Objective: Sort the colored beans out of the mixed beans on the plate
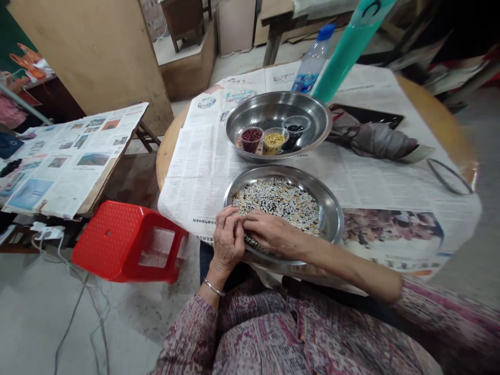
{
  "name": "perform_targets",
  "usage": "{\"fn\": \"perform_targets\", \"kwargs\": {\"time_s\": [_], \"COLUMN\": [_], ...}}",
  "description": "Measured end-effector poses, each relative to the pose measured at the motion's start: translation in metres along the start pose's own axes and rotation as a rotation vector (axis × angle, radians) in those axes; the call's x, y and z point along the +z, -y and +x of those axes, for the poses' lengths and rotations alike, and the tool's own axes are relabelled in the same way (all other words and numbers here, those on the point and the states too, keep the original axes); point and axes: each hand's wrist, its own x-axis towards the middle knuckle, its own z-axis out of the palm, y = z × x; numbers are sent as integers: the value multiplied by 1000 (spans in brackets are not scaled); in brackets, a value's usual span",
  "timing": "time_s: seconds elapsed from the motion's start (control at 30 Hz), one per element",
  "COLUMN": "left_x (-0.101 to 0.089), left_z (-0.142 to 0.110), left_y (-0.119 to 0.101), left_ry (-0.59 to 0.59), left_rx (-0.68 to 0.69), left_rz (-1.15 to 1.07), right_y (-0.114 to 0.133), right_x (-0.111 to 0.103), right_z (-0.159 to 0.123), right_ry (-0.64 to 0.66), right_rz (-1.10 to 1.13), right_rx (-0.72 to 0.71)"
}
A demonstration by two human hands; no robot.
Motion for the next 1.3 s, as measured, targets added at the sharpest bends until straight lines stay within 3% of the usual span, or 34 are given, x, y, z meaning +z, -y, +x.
{"fn": "perform_targets", "kwargs": {"time_s": [0.2, 0.3, 0.4, 0.57, 0.67, 0.77, 0.9, 1.13, 1.2, 1.3], "left_x": [1, 1, 1, 0, -1, -1, 0, 0, 0, 0], "left_z": [1, 1, 0, 0, 0, 0, 0, 0, 0, 0], "left_y": [0, 0, 0, 0, -1, -1, 0, 1, 1, 0], "left_ry": [-26, -22, -17, -4, 5, 7, 0, -11, -11, -10], "left_rx": [-1, -7, -11, -16, -18, -19, -9, -10, -10, -9], "left_rz": [-31, -35, -41, -57, -55, -50, -31, -31, -31, -29], "right_y": [-41, -63, -74, -49, -23, -10, -23, -73, -69, -42], "right_x": [-14, -28, -41, -46, -35, -22, -20, -38, -35, -24], "right_z": [27, 13, -18, -69, -78, -65, -29, 4, 6, 5], "right_ry": [-72, -84, -79, -33, 42, 94, 62, -224, -251, -173], "right_rz": [-286, -354, -379, -165, 11, 81, 41, -281, -335, -300], "right_rx": [-27, 53, 152, 221, 205, 146, 97, 350, 373, 234]}}
